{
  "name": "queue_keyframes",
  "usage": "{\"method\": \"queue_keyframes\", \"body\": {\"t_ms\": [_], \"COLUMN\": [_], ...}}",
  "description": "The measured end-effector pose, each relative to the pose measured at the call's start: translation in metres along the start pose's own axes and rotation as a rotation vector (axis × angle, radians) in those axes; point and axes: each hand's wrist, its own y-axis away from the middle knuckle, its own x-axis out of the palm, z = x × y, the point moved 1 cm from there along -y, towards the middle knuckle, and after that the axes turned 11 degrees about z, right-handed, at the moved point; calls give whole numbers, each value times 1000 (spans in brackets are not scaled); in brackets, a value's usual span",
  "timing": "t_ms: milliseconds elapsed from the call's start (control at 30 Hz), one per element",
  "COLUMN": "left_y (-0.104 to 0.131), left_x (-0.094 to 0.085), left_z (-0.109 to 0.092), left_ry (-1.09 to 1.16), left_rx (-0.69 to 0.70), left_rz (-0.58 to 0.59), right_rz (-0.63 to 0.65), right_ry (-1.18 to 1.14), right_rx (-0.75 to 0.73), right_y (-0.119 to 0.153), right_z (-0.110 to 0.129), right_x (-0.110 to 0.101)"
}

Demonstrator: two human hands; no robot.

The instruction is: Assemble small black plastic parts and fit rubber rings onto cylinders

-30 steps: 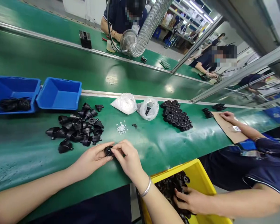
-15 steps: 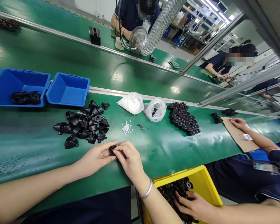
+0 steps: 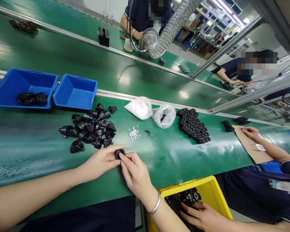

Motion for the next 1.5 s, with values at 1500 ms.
{"method": "queue_keyframes", "body": {"t_ms": [1500], "left_y": [6], "left_x": [13], "left_z": [-14], "left_ry": [45], "left_rx": [26], "left_rz": [13], "right_rz": [80], "right_ry": [315], "right_rx": [116], "right_y": [5], "right_z": [19], "right_x": [-12]}}
